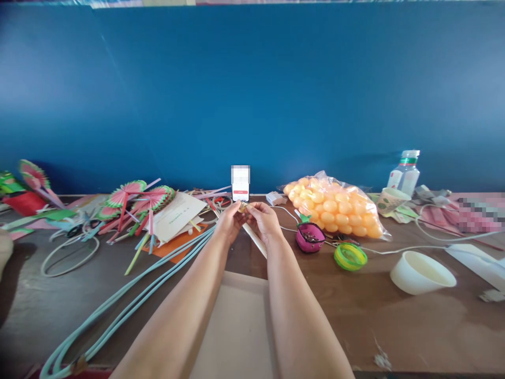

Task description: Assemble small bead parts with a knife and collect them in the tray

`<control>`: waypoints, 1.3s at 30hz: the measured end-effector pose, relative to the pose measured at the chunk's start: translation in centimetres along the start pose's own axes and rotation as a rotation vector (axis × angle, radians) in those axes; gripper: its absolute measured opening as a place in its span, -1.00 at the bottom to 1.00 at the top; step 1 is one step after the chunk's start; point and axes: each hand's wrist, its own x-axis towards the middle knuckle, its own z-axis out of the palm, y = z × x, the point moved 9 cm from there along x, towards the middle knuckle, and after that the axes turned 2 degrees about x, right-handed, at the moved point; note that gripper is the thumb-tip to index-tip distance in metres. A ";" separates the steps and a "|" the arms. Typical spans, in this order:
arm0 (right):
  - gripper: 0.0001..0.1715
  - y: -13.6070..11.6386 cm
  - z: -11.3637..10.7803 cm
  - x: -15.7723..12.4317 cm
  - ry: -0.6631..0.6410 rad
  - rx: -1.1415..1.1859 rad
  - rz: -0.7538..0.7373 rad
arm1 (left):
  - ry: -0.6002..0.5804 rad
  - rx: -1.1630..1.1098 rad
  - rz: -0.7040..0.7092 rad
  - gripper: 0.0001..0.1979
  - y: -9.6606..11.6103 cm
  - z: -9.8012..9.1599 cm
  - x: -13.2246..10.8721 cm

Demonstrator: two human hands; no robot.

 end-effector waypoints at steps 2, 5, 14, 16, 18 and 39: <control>-0.59 0.0 -0.1 0.0 0.010 0.003 0.000 | 0.003 0.003 0.009 -0.71 0.1 0.0 0.0; -0.57 0.0 -0.1 -0.1 0.027 -0.018 0.000 | 0.011 0.008 0.029 -0.69 0.2 -0.1 0.0; -0.55 -0.4 0.0 -0.3 0.081 -0.092 -0.010 | -0.017 0.033 0.060 -0.67 0.4 0.3 -0.3; -0.55 -0.2 -0.2 -0.2 0.082 -0.095 -0.002 | -0.021 0.049 0.057 -0.66 0.3 0.3 -0.3; -0.55 0.0 -0.4 -0.1 0.078 -0.104 -0.002 | -0.020 0.054 0.055 -0.66 0.2 0.3 -0.2; -0.74 2.1 -1.4 -0.1 0.051 -1.564 0.083 | 0.417 -0.282 -0.148 -0.85 -0.6 -4.4 0.3</control>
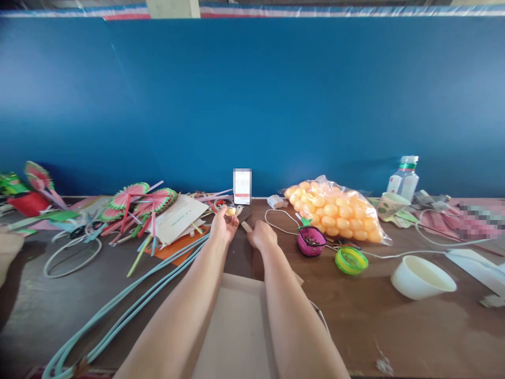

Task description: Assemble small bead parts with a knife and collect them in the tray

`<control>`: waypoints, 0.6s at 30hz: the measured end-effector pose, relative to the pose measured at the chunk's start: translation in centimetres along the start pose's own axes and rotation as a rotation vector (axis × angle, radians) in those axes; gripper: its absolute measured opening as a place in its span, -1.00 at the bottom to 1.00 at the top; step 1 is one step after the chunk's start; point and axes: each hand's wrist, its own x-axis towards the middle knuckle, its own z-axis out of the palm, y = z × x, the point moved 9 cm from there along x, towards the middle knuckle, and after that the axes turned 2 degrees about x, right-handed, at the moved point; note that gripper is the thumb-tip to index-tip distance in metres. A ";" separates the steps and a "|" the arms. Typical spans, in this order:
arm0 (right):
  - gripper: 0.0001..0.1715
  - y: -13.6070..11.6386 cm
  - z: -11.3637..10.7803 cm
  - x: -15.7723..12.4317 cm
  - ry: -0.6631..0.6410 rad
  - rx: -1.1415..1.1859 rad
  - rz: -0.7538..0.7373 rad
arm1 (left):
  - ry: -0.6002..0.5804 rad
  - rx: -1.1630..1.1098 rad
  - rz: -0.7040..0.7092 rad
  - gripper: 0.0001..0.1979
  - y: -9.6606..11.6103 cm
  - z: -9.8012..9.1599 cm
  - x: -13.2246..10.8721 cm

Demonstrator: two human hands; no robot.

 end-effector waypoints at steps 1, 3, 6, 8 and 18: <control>-0.73 -0.3 -0.7 -0.1 0.054 0.022 -0.017 | 0.024 -0.004 0.016 -0.86 0.2 -0.2 0.1; -0.71 -1.1 -2.3 -0.5 0.179 0.066 -0.057 | 0.076 -0.012 0.041 -0.89 0.5 -0.7 0.3; -0.70 -2.6 -4.8 -1.9 0.338 0.129 -0.130 | 0.138 -0.012 0.034 -0.89 0.7 -1.4 0.4; -0.68 -3.5 -6.0 -2.8 0.413 0.163 -0.177 | 0.151 -0.010 0.027 -0.87 0.8 -1.5 0.4; -0.67 -4.7 -6.0 -3.9 0.402 0.088 -0.175 | 0.090 -0.020 0.025 -0.88 0.9 -0.8 0.2</control>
